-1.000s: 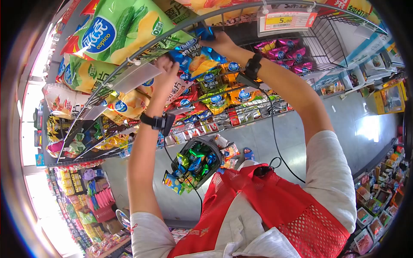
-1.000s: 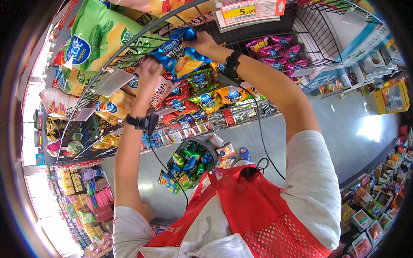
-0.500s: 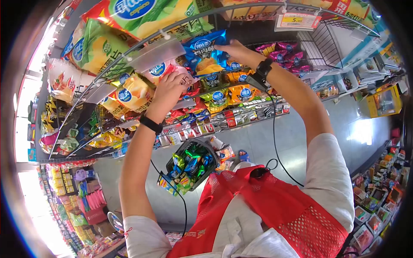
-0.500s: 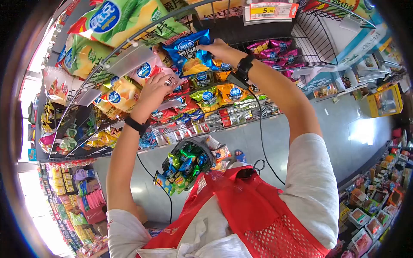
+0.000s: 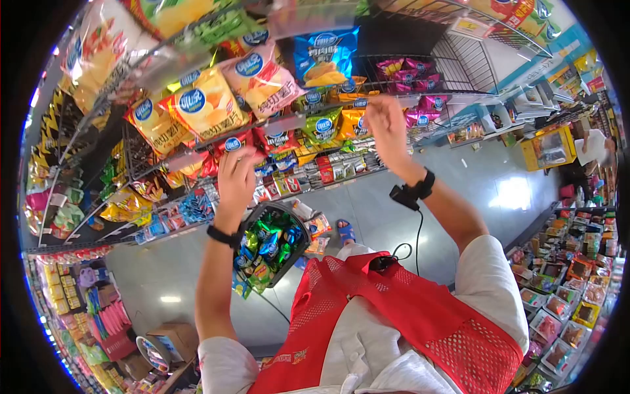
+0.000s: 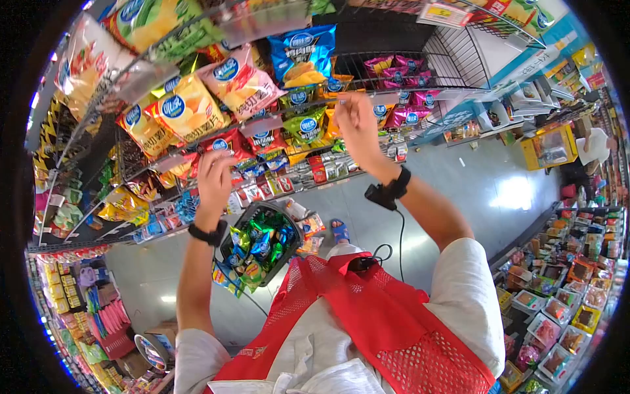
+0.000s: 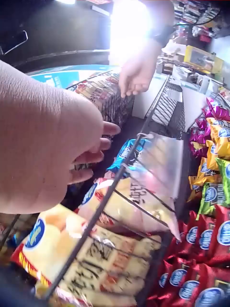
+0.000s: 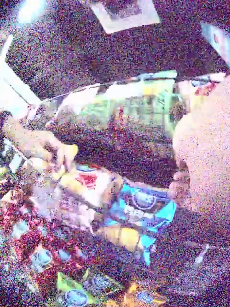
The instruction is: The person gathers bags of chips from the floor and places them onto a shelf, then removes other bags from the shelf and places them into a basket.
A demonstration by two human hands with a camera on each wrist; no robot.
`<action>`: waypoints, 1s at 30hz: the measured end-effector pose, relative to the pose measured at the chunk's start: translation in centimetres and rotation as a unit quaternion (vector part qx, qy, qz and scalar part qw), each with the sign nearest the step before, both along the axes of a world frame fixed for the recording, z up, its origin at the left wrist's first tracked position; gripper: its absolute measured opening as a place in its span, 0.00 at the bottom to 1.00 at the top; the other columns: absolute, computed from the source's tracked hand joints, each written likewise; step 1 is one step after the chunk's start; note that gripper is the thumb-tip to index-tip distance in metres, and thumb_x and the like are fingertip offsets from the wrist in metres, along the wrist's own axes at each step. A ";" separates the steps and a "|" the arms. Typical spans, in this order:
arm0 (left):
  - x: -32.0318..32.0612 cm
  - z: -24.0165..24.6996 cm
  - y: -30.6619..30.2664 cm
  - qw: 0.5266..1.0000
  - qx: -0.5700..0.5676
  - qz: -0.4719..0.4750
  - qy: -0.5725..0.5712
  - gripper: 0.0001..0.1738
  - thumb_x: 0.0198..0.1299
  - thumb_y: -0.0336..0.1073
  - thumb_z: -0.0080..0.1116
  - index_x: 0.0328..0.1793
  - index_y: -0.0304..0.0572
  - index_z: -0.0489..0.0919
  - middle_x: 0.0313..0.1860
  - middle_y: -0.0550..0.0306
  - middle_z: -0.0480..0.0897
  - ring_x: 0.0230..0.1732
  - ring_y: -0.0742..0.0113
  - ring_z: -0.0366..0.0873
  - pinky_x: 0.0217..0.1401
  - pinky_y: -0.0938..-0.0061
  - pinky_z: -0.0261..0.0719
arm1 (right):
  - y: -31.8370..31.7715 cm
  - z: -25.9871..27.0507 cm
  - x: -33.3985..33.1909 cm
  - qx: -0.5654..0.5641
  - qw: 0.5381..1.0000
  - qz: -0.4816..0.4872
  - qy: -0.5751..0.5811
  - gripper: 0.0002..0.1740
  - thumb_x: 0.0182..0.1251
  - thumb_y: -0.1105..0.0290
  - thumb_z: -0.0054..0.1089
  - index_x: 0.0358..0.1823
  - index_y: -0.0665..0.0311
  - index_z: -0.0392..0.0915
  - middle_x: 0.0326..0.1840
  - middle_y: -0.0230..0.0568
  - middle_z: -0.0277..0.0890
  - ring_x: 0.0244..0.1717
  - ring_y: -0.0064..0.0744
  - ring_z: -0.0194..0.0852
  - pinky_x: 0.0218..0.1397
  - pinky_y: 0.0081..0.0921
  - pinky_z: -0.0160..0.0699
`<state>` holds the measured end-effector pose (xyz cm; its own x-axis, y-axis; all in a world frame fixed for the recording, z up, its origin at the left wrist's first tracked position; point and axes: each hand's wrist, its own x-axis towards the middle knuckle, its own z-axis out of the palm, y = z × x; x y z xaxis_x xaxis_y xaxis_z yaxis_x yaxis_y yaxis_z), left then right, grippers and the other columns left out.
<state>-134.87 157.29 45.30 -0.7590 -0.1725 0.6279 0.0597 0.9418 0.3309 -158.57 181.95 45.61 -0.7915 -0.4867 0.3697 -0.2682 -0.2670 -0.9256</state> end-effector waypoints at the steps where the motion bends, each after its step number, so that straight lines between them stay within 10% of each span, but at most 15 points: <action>1: 2.8 -3.3 -0.2 0.999 0.016 0.027 0.024 0.12 0.55 0.19 0.58 0.41 0.44 0.82 0.48 0.52 0.80 0.48 0.51 0.79 0.53 0.57 0.76 | 0.0 -1.5 1.9 0.009 1.000 0.013 -0.001 0.09 0.77 0.74 0.53 0.54 0.67 0.68 0.34 0.34 0.73 0.32 0.17 0.72 0.33 0.18 0.74; 7: 19.4 -21.7 3.0 0.935 0.283 0.195 -0.089 0.11 0.58 0.16 0.52 0.40 0.39 0.79 0.46 0.47 0.79 0.50 0.47 0.78 0.53 0.60 0.76 | -1.5 -16.3 11.4 0.191 0.976 0.087 -0.063 0.10 0.78 0.73 0.52 0.55 0.65 0.68 0.32 0.33 0.73 0.30 0.19 0.72 0.32 0.19 0.74; 13: 33.9 -36.8 7.4 0.847 0.392 0.293 -0.209 0.11 0.58 0.18 0.51 0.40 0.41 0.81 0.45 0.46 0.81 0.52 0.45 0.77 0.58 0.56 0.74 | -1.0 -35.7 17.8 0.502 0.846 0.176 -0.038 0.11 0.71 0.67 0.59 0.48 0.67 0.77 0.33 0.41 0.83 0.32 0.28 0.83 0.34 0.30 0.80; 17: 39.5 -41.3 10.5 0.792 0.443 0.347 -0.238 0.10 0.58 0.21 0.52 0.41 0.41 0.81 0.46 0.44 0.81 0.53 0.43 0.76 0.57 0.56 0.74 | -3.2 -41.8 23.1 0.595 0.746 0.281 -0.103 0.15 0.65 0.64 0.63 0.48 0.66 0.79 0.37 0.48 0.86 0.40 0.46 0.87 0.41 0.38 0.83; 22: 42.4 -45.7 12.2 0.779 0.451 0.364 -0.240 0.11 0.58 0.19 0.51 0.43 0.40 0.81 0.45 0.45 0.80 0.51 0.44 0.77 0.55 0.58 0.75 | -6.2 -51.8 29.1 0.627 0.651 0.403 0.140 0.19 0.64 0.68 0.59 0.54 0.66 0.76 0.49 0.56 0.82 0.53 0.59 0.80 0.55 0.50 0.77; 30: 41.9 -49.3 11.6 0.746 0.375 0.518 -0.186 0.27 0.56 0.23 0.62 0.63 0.38 0.71 0.60 0.38 0.72 0.63 0.39 0.69 0.65 0.53 0.69 | -16.4 -57.2 40.2 0.490 0.664 0.387 0.412 0.37 0.57 0.72 0.63 0.71 0.66 0.63 0.71 0.46 0.65 0.76 0.46 0.58 0.75 0.52 0.58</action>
